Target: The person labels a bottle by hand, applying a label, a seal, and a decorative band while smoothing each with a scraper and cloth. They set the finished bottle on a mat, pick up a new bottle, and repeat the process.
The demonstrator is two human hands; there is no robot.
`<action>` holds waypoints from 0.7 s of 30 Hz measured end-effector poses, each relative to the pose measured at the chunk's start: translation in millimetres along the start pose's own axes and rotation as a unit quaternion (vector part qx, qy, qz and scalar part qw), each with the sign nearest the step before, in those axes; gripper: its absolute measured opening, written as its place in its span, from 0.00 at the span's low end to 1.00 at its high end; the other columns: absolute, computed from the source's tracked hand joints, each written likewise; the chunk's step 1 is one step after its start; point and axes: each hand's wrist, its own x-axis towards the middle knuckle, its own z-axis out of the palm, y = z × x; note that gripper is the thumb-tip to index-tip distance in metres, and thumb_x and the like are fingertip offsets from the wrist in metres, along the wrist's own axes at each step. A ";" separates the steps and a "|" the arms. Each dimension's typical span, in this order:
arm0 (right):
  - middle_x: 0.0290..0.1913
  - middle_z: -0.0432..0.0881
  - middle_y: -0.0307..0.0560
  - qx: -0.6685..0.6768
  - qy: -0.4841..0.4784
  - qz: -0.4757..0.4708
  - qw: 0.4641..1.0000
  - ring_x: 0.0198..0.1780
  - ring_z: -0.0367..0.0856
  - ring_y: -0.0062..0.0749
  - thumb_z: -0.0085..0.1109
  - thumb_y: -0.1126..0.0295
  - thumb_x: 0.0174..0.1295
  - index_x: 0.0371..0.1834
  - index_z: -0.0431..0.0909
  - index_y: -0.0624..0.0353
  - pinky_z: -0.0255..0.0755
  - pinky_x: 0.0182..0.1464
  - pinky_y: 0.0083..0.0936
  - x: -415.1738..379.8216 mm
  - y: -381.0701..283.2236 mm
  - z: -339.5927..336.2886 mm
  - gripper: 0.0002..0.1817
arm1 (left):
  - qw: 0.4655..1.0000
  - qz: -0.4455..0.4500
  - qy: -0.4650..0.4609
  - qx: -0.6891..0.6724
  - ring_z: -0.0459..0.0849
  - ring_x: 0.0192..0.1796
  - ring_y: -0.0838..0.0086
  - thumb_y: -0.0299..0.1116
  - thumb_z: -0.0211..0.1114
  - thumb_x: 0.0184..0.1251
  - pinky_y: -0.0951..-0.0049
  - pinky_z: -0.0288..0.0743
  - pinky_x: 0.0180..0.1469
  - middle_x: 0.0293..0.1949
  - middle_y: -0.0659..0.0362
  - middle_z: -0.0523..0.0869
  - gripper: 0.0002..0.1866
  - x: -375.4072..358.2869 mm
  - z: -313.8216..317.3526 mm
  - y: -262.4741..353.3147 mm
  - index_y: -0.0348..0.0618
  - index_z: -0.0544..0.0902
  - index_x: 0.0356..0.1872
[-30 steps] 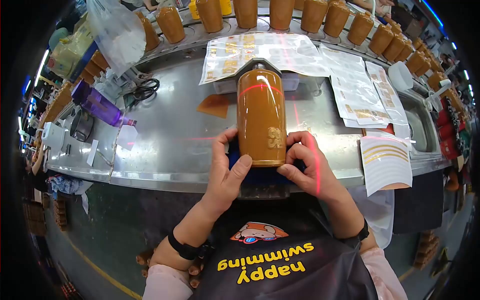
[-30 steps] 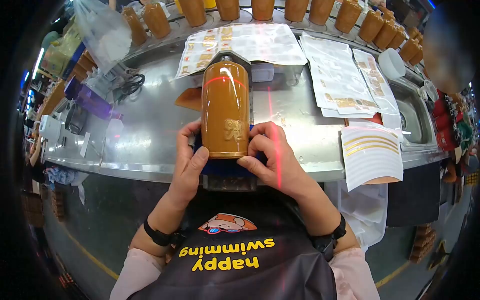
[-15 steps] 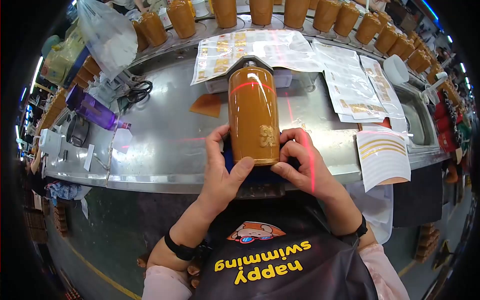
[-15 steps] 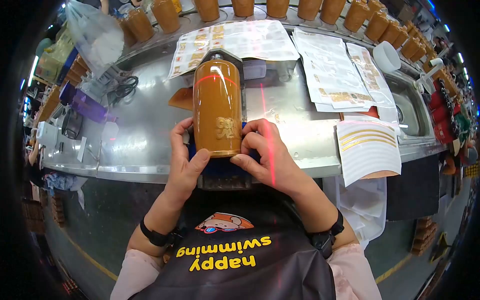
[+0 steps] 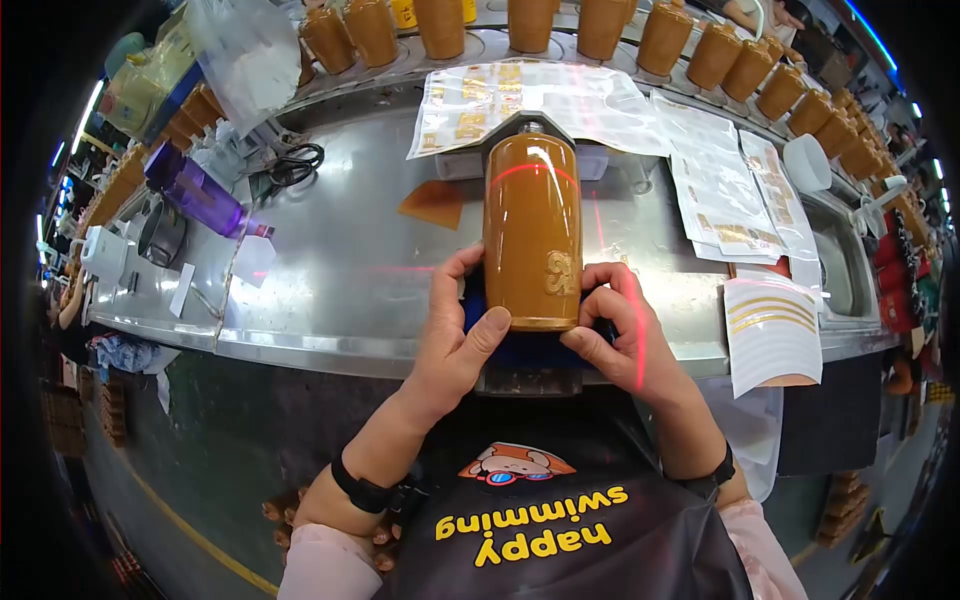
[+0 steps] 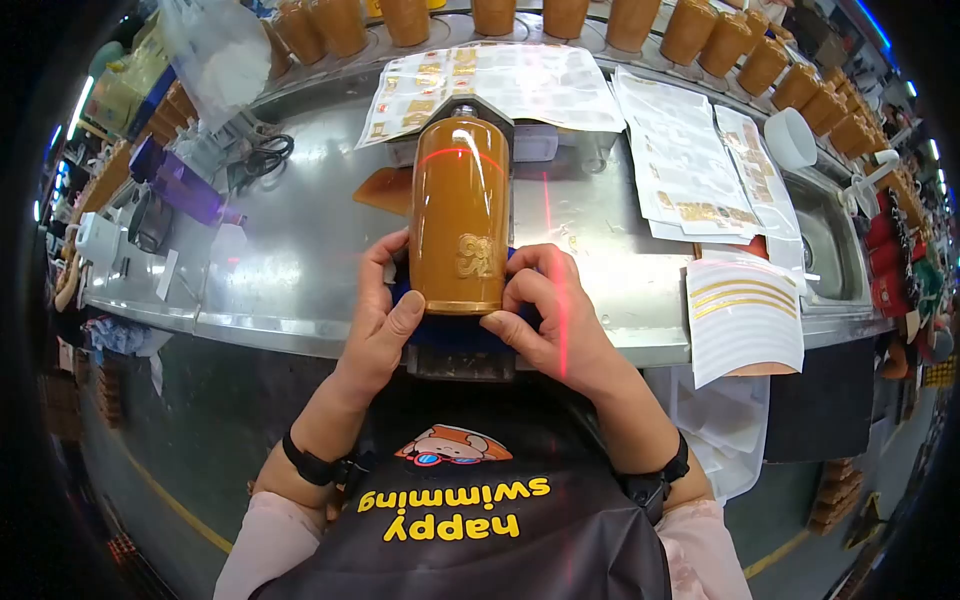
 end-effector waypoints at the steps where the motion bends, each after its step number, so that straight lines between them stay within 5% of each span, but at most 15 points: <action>1: 0.49 0.71 0.50 -0.004 -0.002 0.000 1.000 0.56 0.68 0.45 0.71 0.66 0.56 0.30 0.74 0.58 0.64 0.60 0.37 0.2 0.2 -0.3 0.13 | 1.000 0.007 0.000 0.026 0.55 0.75 0.66 0.43 0.59 0.75 0.66 0.46 0.75 0.70 0.50 0.62 0.34 -0.2 -0.1 -1.4 0.36 0.56 0.71; 7: 0.50 0.71 0.50 -0.005 -0.003 0.006 1.000 0.55 0.68 0.44 0.71 0.67 0.56 0.30 0.74 0.58 0.64 0.60 0.36 0.0 0.4 0.5 0.13 | 0.994 -0.024 -0.013 -0.102 0.55 0.75 0.67 0.40 0.58 0.75 0.67 0.45 0.76 0.70 0.51 0.62 0.33 0.7 -4.9 4.0 0.36 0.57 0.72; 13: 0.49 0.71 0.50 -0.001 -0.005 0.010 1.000 0.55 0.68 0.43 0.71 0.67 0.56 0.30 0.74 0.58 0.64 0.59 0.35 0.5 -0.4 0.3 0.13 | 0.998 0.004 -0.009 -0.055 0.61 0.74 0.61 0.37 0.60 0.73 0.64 0.48 0.76 0.68 0.50 0.67 0.30 -4.5 -7.6 -7.0 0.37 0.62 0.70; 15: 0.49 0.71 0.50 0.002 -0.002 0.004 1.000 0.55 0.68 0.43 0.71 0.67 0.56 0.30 0.74 0.58 0.65 0.59 0.35 0.2 -0.1 0.4 0.13 | 0.980 0.104 0.029 0.166 0.67 0.70 0.57 0.36 0.62 0.71 0.59 0.51 0.75 0.64 0.49 0.72 0.27 -13.9 -11.1 -2.4 0.38 0.67 0.67; 17: 0.49 0.71 0.50 -0.011 0.000 -0.002 1.000 0.55 0.68 0.43 0.71 0.67 0.56 0.31 0.74 0.58 0.65 0.59 0.35 -0.1 -1.3 -0.2 0.13 | 0.892 0.260 0.081 0.361 0.76 0.62 0.55 0.33 0.66 0.65 0.48 0.56 0.71 0.56 0.50 0.81 0.19 -16.6 -8.1 -1.1 0.45 0.78 0.57; 19: 0.49 0.71 0.51 -0.016 0.005 -0.003 1.000 0.55 0.69 0.44 0.71 0.67 0.56 0.30 0.74 0.58 0.65 0.59 0.35 -0.3 -1.7 -0.5 0.13 | 0.807 0.350 0.071 0.470 0.78 0.61 0.64 0.32 0.65 0.63 0.46 0.54 0.72 0.53 0.57 0.85 0.16 -24.5 -2.4 -1.0 0.52 0.82 0.53; 21: 0.50 0.71 0.51 -0.012 0.006 0.000 1.000 0.56 0.69 0.46 0.71 0.67 0.56 0.30 0.73 0.58 0.65 0.60 0.35 -0.6 -2.3 -0.1 0.13 | 0.783 0.370 0.050 0.497 0.78 0.61 0.65 0.30 0.66 0.61 0.45 0.50 0.74 0.52 0.59 0.84 0.15 -20.6 2.4 5.3 0.54 0.84 0.50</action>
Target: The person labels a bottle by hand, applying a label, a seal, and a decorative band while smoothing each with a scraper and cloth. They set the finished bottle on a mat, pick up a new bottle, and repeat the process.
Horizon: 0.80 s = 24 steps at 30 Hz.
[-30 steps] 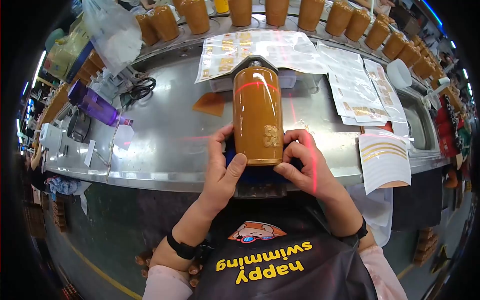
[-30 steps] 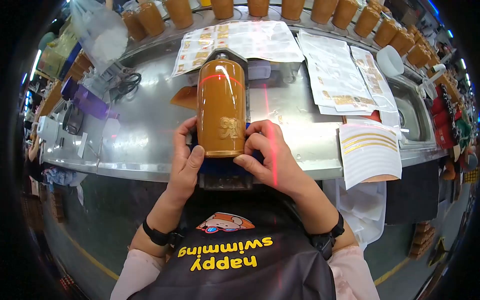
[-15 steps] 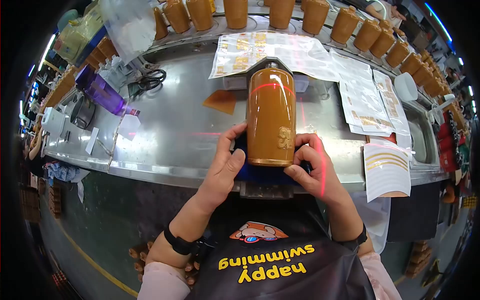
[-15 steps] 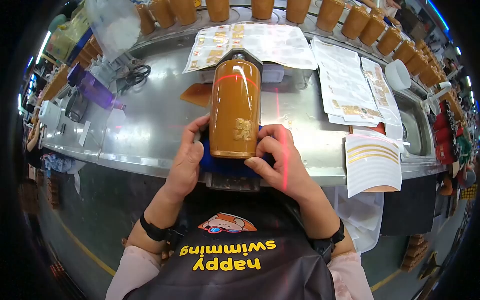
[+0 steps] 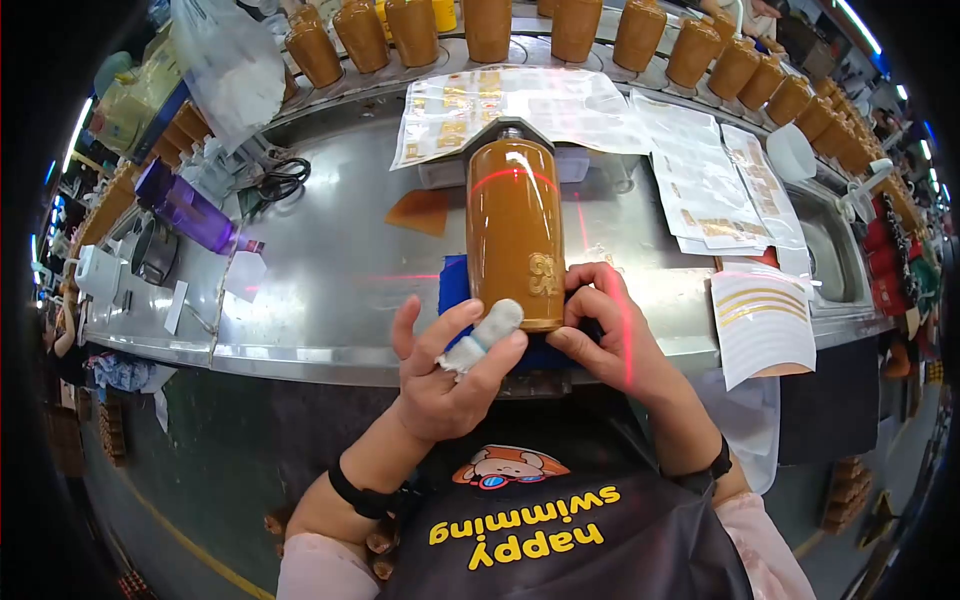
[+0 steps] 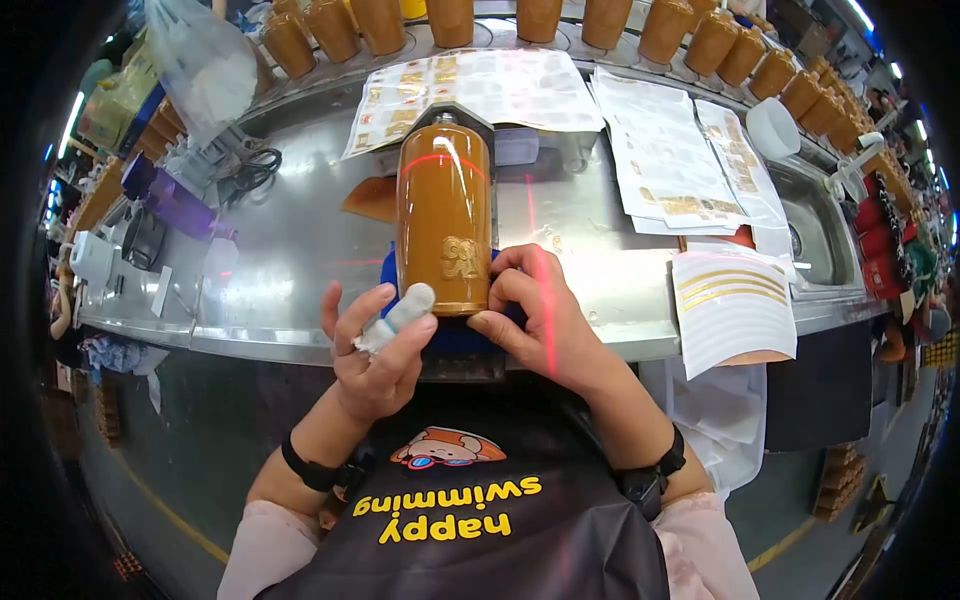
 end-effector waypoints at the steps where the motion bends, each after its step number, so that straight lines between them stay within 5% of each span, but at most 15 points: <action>1: 0.52 0.71 0.52 -0.013 -0.003 -0.007 1.000 0.57 0.69 0.46 0.71 0.69 0.57 0.33 0.75 0.59 0.66 0.60 0.36 -1.0 0.3 -0.9 0.12 | 1.000 0.016 -0.006 0.015 0.78 0.61 0.66 0.29 0.67 0.60 0.45 0.48 0.75 0.52 0.60 0.84 0.15 5.0 -1.2 1.7 0.54 0.85 0.49; 3: 0.55 0.72 0.55 -0.040 -0.010 -0.022 0.999 0.59 0.71 0.46 0.69 0.72 0.57 0.39 0.77 0.59 0.67 0.61 0.37 -3.3 2.2 -4.0 0.11 | 0.999 0.051 -0.014 0.011 0.78 0.60 0.67 0.28 0.67 0.58 0.46 0.46 0.75 0.50 0.61 0.85 0.15 18.7 0.5 6.0 0.55 0.86 0.47; 6: 0.58 0.75 0.56 0.037 0.173 -0.026 0.984 0.58 0.77 0.40 0.63 0.78 0.60 0.54 0.75 0.60 0.73 0.57 0.32 -7.2 2.3 -5.3 0.18 | 0.998 0.052 -0.006 -0.019 0.78 0.59 0.65 0.27 0.67 0.57 0.46 0.47 0.75 0.49 0.59 0.86 0.17 22.6 7.9 6.3 0.53 0.85 0.49; 7: 0.55 0.80 0.54 0.096 0.195 0.033 0.976 0.51 0.82 0.30 0.56 0.81 0.64 0.64 0.69 0.62 0.77 0.50 0.25 -9.8 -7.8 -11.5 0.23 | 0.999 0.025 0.002 -0.038 0.78 0.60 0.63 0.27 0.66 0.57 0.46 0.48 0.75 0.49 0.58 0.86 0.17 19.3 9.2 3.2 0.52 0.84 0.50; 11: 0.38 0.82 0.46 0.110 0.164 0.076 0.977 0.36 0.80 0.23 0.57 0.72 0.68 0.54 0.72 0.62 0.75 0.37 0.23 3.9 -51.0 -3.6 0.14 | 0.989 -0.111 -0.007 -0.095 0.72 0.64 0.52 0.27 0.68 0.55 0.45 0.49 0.74 0.60 0.48 0.78 0.31 16.6 11.4 0.3 0.44 0.73 0.64; 13: 0.37 0.81 0.46 0.066 0.128 0.079 0.986 0.37 0.80 0.25 0.58 0.69 0.68 0.52 0.73 0.63 0.75 0.39 0.25 10.2 -51.4 8.8 0.14 | 0.986 -0.136 -0.047 -0.078 0.67 0.67 0.48 0.30 0.70 0.53 0.44 0.49 0.74 0.67 0.44 0.71 0.40 13.3 13.6 -1.1 0.43 0.66 0.71; 16: 0.37 0.80 0.46 0.126 0.148 0.118 0.974 0.37 0.79 0.26 0.58 0.68 0.67 0.51 0.72 0.65 0.75 0.41 0.26 5.5 -35.3 8.7 0.14 | 0.990 -0.120 -0.069 -0.039 0.65 0.70 0.47 0.30 0.69 0.55 0.44 0.47 0.75 0.69 0.43 0.68 0.40 14.2 4.4 -2.6 0.36 0.64 0.70; 22: 0.38 0.79 0.42 0.162 0.151 0.125 0.967 0.38 0.75 0.19 0.57 0.69 0.68 0.51 0.72 0.65 0.73 0.42 0.21 7.3 -34.4 15.3 0.14 | 0.994 -0.074 -0.078 0.018 0.69 0.69 0.48 0.39 0.72 0.56 0.45 0.52 0.74 0.68 0.43 0.72 0.41 32.1 13.9 -2.4 0.40 0.66 0.72; 24: 0.38 0.77 0.37 0.165 0.140 0.135 0.967 0.38 0.73 0.14 0.57 0.70 0.69 0.52 0.71 0.63 0.71 0.42 0.16 5.3 -34.5 14.4 0.12 | 0.985 -0.145 -0.043 -0.082 0.71 0.68 0.48 0.42 0.71 0.59 0.46 0.54 0.74 0.67 0.43 0.72 0.40 14.7 20.1 -7.5 0.38 0.66 0.71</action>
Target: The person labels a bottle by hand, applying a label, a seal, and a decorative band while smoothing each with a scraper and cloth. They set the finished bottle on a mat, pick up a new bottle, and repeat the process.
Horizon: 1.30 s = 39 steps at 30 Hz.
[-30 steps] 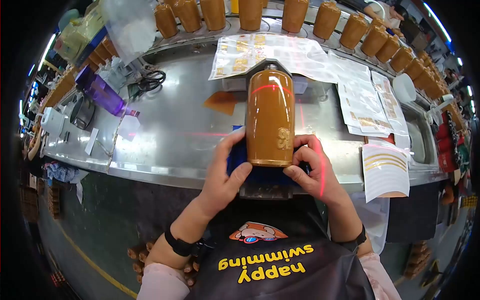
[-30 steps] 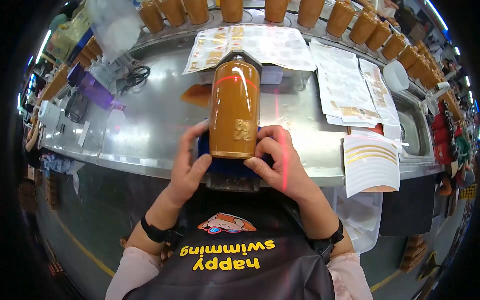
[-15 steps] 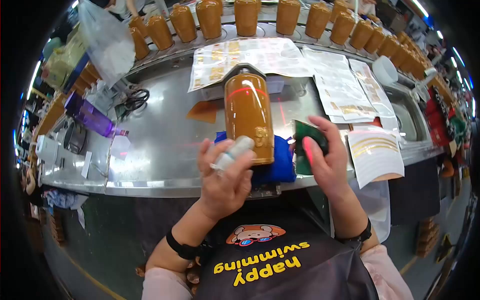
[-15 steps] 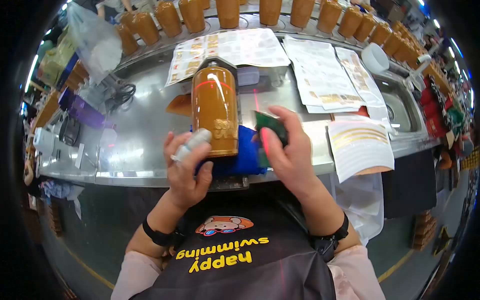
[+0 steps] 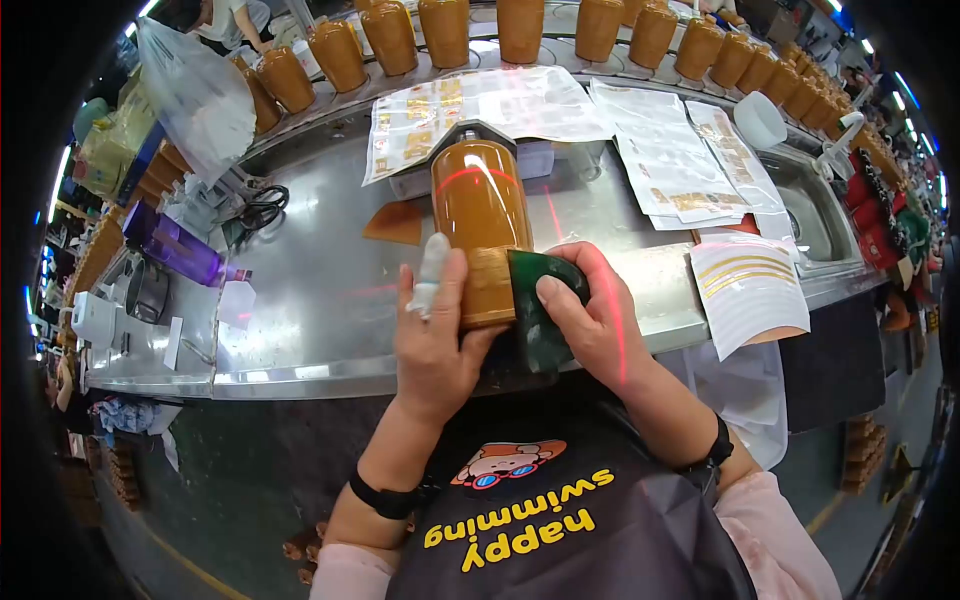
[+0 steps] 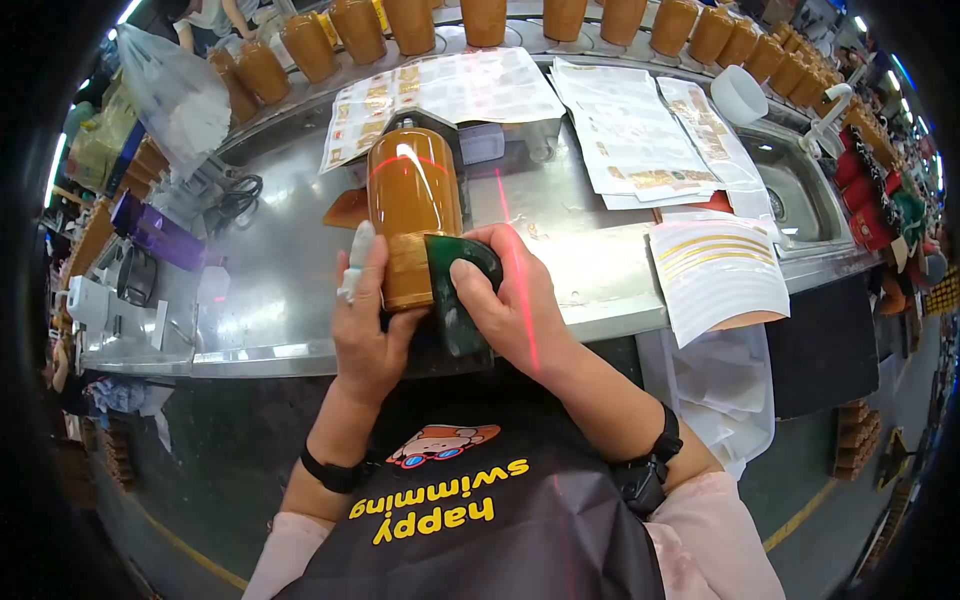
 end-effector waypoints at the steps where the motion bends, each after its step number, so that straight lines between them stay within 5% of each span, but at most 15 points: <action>1: 0.38 0.77 0.37 0.006 0.000 0.002 1.000 0.38 0.73 0.14 0.57 0.70 0.69 0.51 0.71 0.63 0.71 0.42 0.16 -0.7 1.5 0.0 0.12 | 0.997 -0.042 -0.001 -0.062 0.71 0.68 0.48 0.43 0.71 0.59 0.46 0.54 0.73 0.67 0.43 0.73 0.40 -8.9 1.9 -4.2 0.38 0.66 0.71; 3: 0.38 0.77 0.37 0.015 -0.003 0.002 1.000 0.37 0.72 0.14 0.57 0.70 0.69 0.51 0.71 0.63 0.71 0.41 0.16 0.7 4.1 -0.8 0.12 | 0.983 -0.104 -0.006 -0.152 0.71 0.69 0.48 0.41 0.72 0.58 0.46 0.54 0.73 0.66 0.44 0.74 0.41 -16.3 1.8 -9.9 0.37 0.65 0.71; 6: 0.37 0.77 0.37 0.023 0.002 0.009 1.000 0.37 0.72 0.14 0.56 0.70 0.69 0.51 0.72 0.63 0.70 0.41 0.16 1.0 0.9 0.0 0.12 | 0.999 0.005 0.031 0.043 0.70 0.69 0.50 0.39 0.73 0.57 0.47 0.54 0.74 0.66 0.45 0.74 0.41 16.2 -10.9 19.8 0.38 0.65 0.71; 7: 0.38 0.79 0.44 0.007 0.012 0.005 1.000 0.39 0.75 0.20 0.57 0.69 0.68 0.51 0.71 0.67 0.74 0.43 0.22 0.8 -3.6 -0.3 0.14 | 0.997 0.019 -0.033 0.067 0.69 0.70 0.51 0.38 0.74 0.55 0.47 0.54 0.74 0.66 0.45 0.73 0.42 19.4 -12.0 19.8 0.39 0.65 0.71; 10: 0.38 0.79 0.43 0.041 -0.006 0.028 0.999 0.40 0.75 0.19 0.57 0.70 0.68 0.51 0.71 0.67 0.74 0.44 0.22 -0.6 -0.4 -2.4 0.14 | 1.000 0.029 0.000 0.012 0.69 0.70 0.49 0.38 0.74 0.56 0.47 0.54 0.74 0.66 0.43 0.73 0.43 9.1 -0.7 2.8 0.38 0.64 0.72; 14: 0.38 0.77 0.37 0.064 -0.011 0.014 0.998 0.37 0.71 0.14 0.56 0.69 0.69 0.51 0.72 0.63 0.70 0.41 0.16 -0.6 4.0 -1.1 0.12 | 0.970 -0.149 -0.039 -0.186 0.68 0.70 0.45 0.39 0.74 0.57 0.46 0.54 0.73 0.66 0.41 0.72 0.43 -14.5 -2.7 -7.8 0.37 0.62 0.72; 15: 0.38 0.77 0.37 0.058 -0.010 0.012 0.998 0.37 0.71 0.14 0.56 0.69 0.69 0.51 0.72 0.63 0.70 0.41 0.16 -0.5 4.1 -1.2 0.12 | 0.993 -0.102 -0.020 -0.055 0.67 0.70 0.44 0.42 0.74 0.57 0.46 0.54 0.73 0.65 0.42 0.73 0.44 -9.1 -1.9 -6.5 0.38 0.63 0.72; 19: 0.39 0.77 0.41 0.068 -0.017 0.024 0.997 0.39 0.73 0.17 0.57 0.70 0.68 0.50 0.71 0.66 0.73 0.42 0.19 0.3 4.2 -4.4 0.13 | 0.991 0.057 -0.061 0.105 0.67 0.70 0.45 0.41 0.73 0.58 0.45 0.50 0.75 0.64 0.45 0.76 0.43 27.4 -13.8 16.8 0.38 0.62 0.72; 23: 0.39 0.78 0.43 0.064 -0.021 0.023 0.997 0.40 0.74 0.18 0.58 0.70 0.68 0.50 0.71 0.67 0.74 0.43 0.21 -0.1 7.6 -6.1 0.14 | 0.993 -0.061 0.002 -0.105 0.69 0.70 0.46 0.42 0.73 0.60 0.44 0.46 0.76 0.64 0.45 0.75 0.43 -4.2 1.1 -6.5 0.34 0.62 0.72; 26: 0.40 0.78 0.43 0.075 -0.030 0.032 0.996 0.40 0.74 0.18 0.58 0.70 0.67 0.50 0.71 0.67 0.74 0.43 0.21 -0.6 2.6 -6.2 0.14 | 0.986 -0.128 -0.066 -0.078 0.67 0.71 0.47 0.43 0.73 0.59 0.44 0.45 0.76 0.67 0.44 0.73 0.44 -16.8 -2.2 -15.1 0.34 0.62 0.72; 27: 0.40 0.78 0.43 0.067 -0.028 0.027 0.997 0.40 0.75 0.19 0.58 0.70 0.67 0.50 0.71 0.67 0.74 0.43 0.21 -0.5 3.4 -5.8 0.14 | 0.997 -0.065 -0.014 0.025 0.64 0.73 0.47 0.43 0.74 0.58 0.43 0.44 0.76 0.68 0.44 0.71 0.45 -1.1 -7.6 1.7 0.35 0.62 0.72; 31: 0.38 0.78 0.45 0.033 -0.023 0.014 0.999 0.40 0.75 0.20 0.58 0.69 0.67 0.50 0.71 0.67 0.74 0.43 0.22 0.1 6.4 -9.4 0.15 | 0.991 0.059 -0.059 0.106 0.62 0.74 0.46 0.44 0.75 0.55 0.42 0.43 0.76 0.69 0.45 0.70 0.46 24.3 -9.7 15.8 0.35 0.62 0.72; 35: 0.37 0.77 0.37 0.030 -0.027 0.015 0.999 0.38 0.72 0.16 0.58 0.67 0.67 0.49 0.72 0.64 0.70 0.43 0.18 -1.6 4.4 -12.5 0.14 | 0.993 -0.086 -0.048 -0.064 0.67 0.70 0.43 0.53 0.65 0.65 0.44 0.45 0.76 0.66 0.43 0.73 0.44 -6.2 -4.5 -7.1 0.29 0.61 0.71; 38: 0.35 0.78 0.42 0.022 -0.023 0.003 1.000 0.37 0.75 0.20 0.60 0.69 0.65 0.50 0.73 0.65 0.73 0.42 0.22 1.4 11.9 -14.9 0.15 | 0.996 -0.083 -0.032 -0.012 0.70 0.68 0.41 0.52 0.59 0.71 0.43 0.46 0.75 0.66 0.43 0.73 0.40 -14.6 -10.0 -4.4 0.28 0.62 0.70; 39: 0.35 0.78 0.41 0.029 -0.021 0.006 0.999 0.37 0.75 0.20 0.60 0.68 0.65 0.50 0.73 0.65 0.73 0.42 0.22 2.0 12.3 -16.1 0.15 | 0.999 -0.042 0.017 0.003 0.74 0.65 0.45 0.43 0.62 0.70 0.42 0.46 0.75 0.63 0.45 0.77 0.32 -17.4 -12.6 -3.0 0.34 0.67 0.69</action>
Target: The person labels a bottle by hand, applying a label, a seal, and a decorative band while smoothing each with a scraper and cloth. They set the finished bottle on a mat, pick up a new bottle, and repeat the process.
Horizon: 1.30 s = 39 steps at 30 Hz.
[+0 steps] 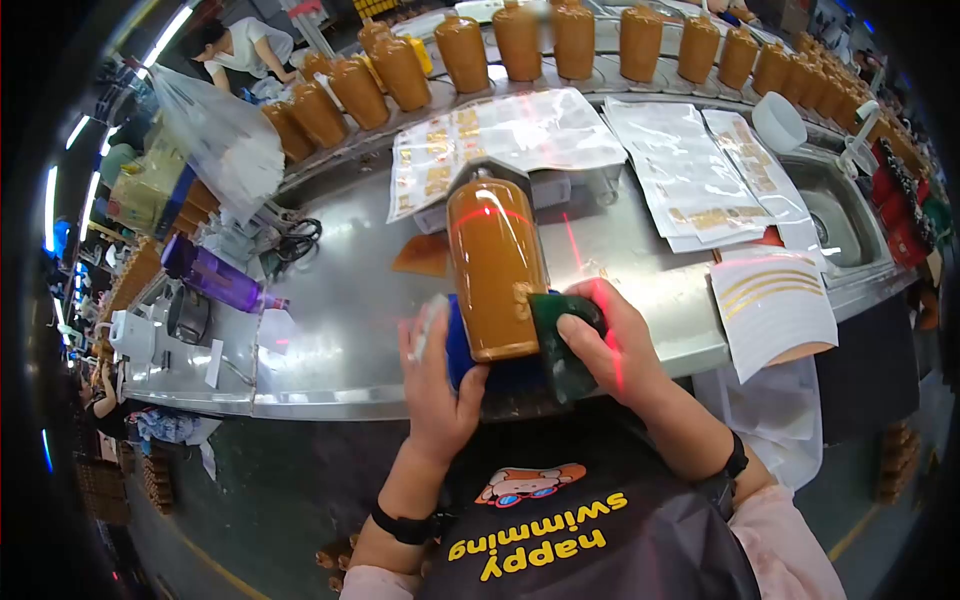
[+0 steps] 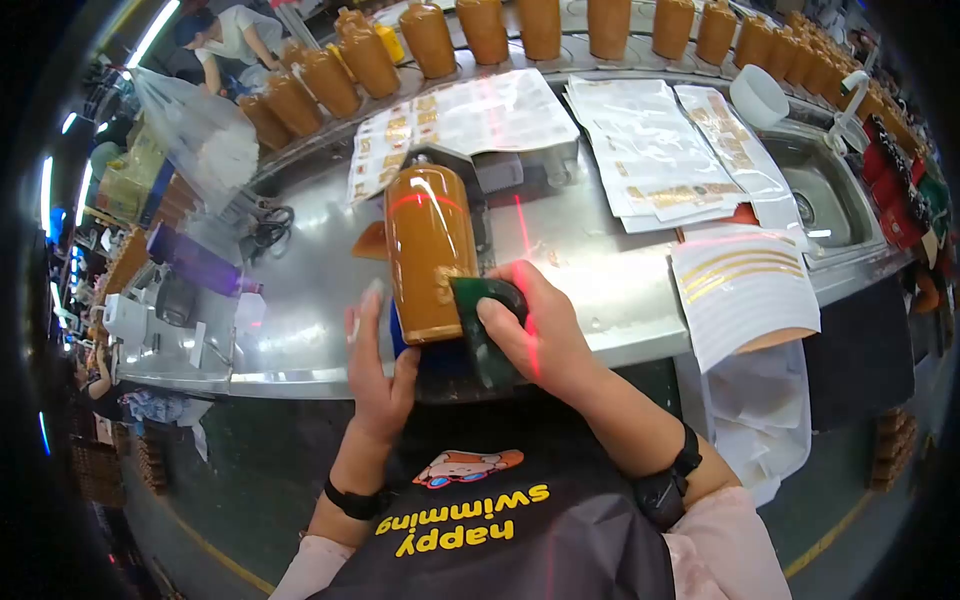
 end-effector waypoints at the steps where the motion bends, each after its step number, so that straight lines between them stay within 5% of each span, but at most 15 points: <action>1: 0.35 0.78 0.40 0.009 0.005 0.002 1.000 0.37 0.74 0.19 0.60 0.68 0.65 0.50 0.74 0.64 0.73 0.41 0.22 -1.0 0.8 -1.4 0.15 | 0.999 0.047 -0.009 0.021 0.73 0.66 0.47 0.41 0.62 0.69 0.43 0.46 0.75 0.62 0.45 0.78 0.29 -1.4 -3.4 2.2 0.35 0.70 0.67; 4: 0.35 0.77 0.38 0.069 0.033 0.033 0.996 0.37 0.74 0.18 0.61 0.69 0.65 0.50 0.74 0.63 0.72 0.41 0.21 -3.5 12.7 -8.6 0.14 | 0.984 0.165 -0.025 0.060 0.76 0.64 0.55 0.34 0.64 0.66 0.43 0.47 0.75 0.55 0.48 0.84 0.19 6.9 -8.8 12.6 0.43 0.79 0.57; 9: 0.40 0.81 0.42 0.030 0.075 0.015 0.997 0.42 0.78 0.22 0.61 0.70 0.63 0.52 0.76 0.63 0.73 0.47 0.23 -4.5 23.3 -31.7 0.15 | 0.954 0.283 -0.078 0.058 0.79 0.60 0.65 0.30 0.66 0.58 0.46 0.50 0.76 0.53 0.58 0.85 0.18 41.2 1.2 27.0 0.58 0.85 0.51; 13: 0.46 0.85 0.55 -0.124 0.084 -0.056 0.987 0.46 0.84 0.36 0.63 0.72 0.60 0.53 0.78 0.66 0.75 0.51 0.27 -13.0 34.3 -56.0 0.18 | 0.992 0.055 -0.018 -0.116 0.78 0.61 0.60 0.31 0.65 0.60 0.52 0.51 0.75 0.52 0.52 0.85 0.19 35.9 -9.5 16.4 0.43 0.83 0.54; 18: 0.42 0.85 0.55 -0.131 0.087 -0.039 0.987 0.42 0.84 0.36 0.63 0.72 0.59 0.55 0.77 0.64 0.76 0.47 0.28 -22.9 46.8 -68.8 0.19 | 0.971 -0.178 0.065 -0.143 0.82 0.48 0.56 0.31 0.62 0.66 0.62 0.74 0.56 0.47 0.48 0.85 0.16 -13.6 -16.4 -17.0 0.37 0.81 0.53; 22: 0.41 0.84 0.55 -0.139 0.046 -0.014 0.989 0.40 0.84 0.36 0.63 0.72 0.59 0.55 0.76 0.64 0.76 0.44 0.29 -21.9 41.2 -69.3 0.20 | 0.985 -0.166 0.002 -0.039 0.82 0.34 0.57 0.29 0.62 0.65 0.62 0.76 0.40 0.39 0.50 0.86 0.14 -25.4 -25.9 -26.2 0.37 0.81 0.50; 25: 0.40 0.84 0.54 -0.173 0.055 -0.094 0.979 0.37 0.84 0.37 0.64 0.72 0.58 0.54 0.76 0.64 0.77 0.42 0.28 -17.8 47.9 -69.3 0.20 | 0.993 -0.113 0.005 0.024 0.82 0.33 0.55 0.30 0.63 0.63 0.60 0.76 0.40 0.38 0.51 0.86 0.12 -22.0 -15.8 -24.0 0.39 0.82 0.47; 35: 0.42 0.83 0.49 -0.125 -0.031 0.079 0.989 0.38 0.80 0.30 0.62 0.73 0.64 0.58 0.76 0.63 0.75 0.42 0.25 -19.3 41.2 -75.8 0.20 | 0.995 -0.017 -0.022 0.093 0.80 0.29 0.56 0.32 0.63 0.62 0.60 0.75 0.35 0.34 0.50 0.86 0.11 -17.0 -9.6 -26.1 0.40 0.81 0.44; 39: 0.43 0.83 0.51 -0.122 -0.021 0.040 0.992 0.39 0.82 0.33 0.62 0.73 0.63 0.58 0.77 0.64 0.75 0.43 0.27 -19.3 42.4 -73.5 0.19 | 0.994 -0.033 -0.041 0.092 0.81 0.31 0.55 0.32 0.61 0.64 0.59 0.75 0.37 0.35 0.50 0.86 0.10 -17.4 -11.1 -24.1 0.41 0.81 0.43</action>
